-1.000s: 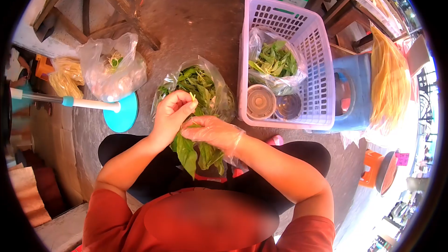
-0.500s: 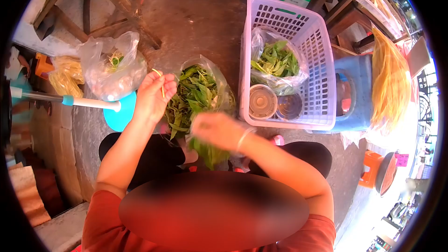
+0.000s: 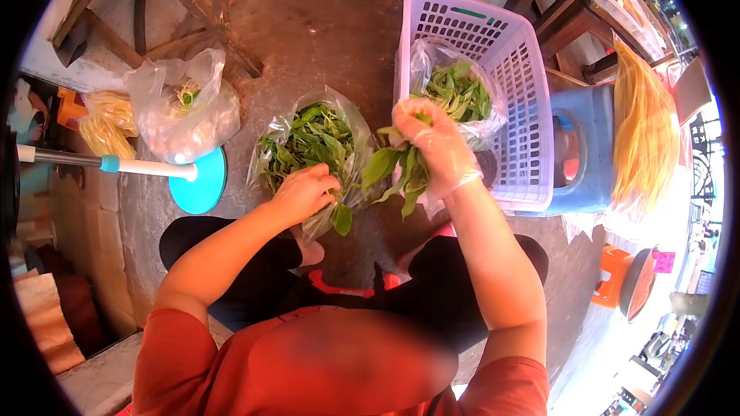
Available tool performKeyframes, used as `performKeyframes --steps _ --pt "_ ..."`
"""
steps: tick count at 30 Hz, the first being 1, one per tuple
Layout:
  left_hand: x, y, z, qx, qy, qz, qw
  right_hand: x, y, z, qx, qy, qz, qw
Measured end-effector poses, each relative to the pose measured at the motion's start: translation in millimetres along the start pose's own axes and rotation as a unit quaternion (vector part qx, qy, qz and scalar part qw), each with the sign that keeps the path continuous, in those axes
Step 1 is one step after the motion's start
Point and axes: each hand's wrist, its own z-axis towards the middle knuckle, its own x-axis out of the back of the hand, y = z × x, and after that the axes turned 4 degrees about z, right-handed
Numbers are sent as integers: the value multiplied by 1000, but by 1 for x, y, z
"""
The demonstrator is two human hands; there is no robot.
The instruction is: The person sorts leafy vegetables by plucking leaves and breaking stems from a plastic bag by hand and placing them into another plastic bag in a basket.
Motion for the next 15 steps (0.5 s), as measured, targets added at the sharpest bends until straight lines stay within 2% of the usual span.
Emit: performKeyframes --steps 1,4,8,12,13,15 --pt "0 -5 1 -2 -6 19 1000 0 7 4 -2 -5 -9 1000" --pt "15 -8 9 64 43 -48 996 1 20 10 48 -38 -150 987" --pt "16 -10 7 61 18 -2 998 0 35 12 42 -76 -228 970" --pt "7 -18 0 51 -46 67 995 -9 42 10 -8 -98 -256 962" --pt "8 -21 0 31 -36 86 995 -7 47 12 -1 -105 -252 962" --pt "14 -23 2 66 -9 17 998 -8 52 12 3 -111 -271 956"
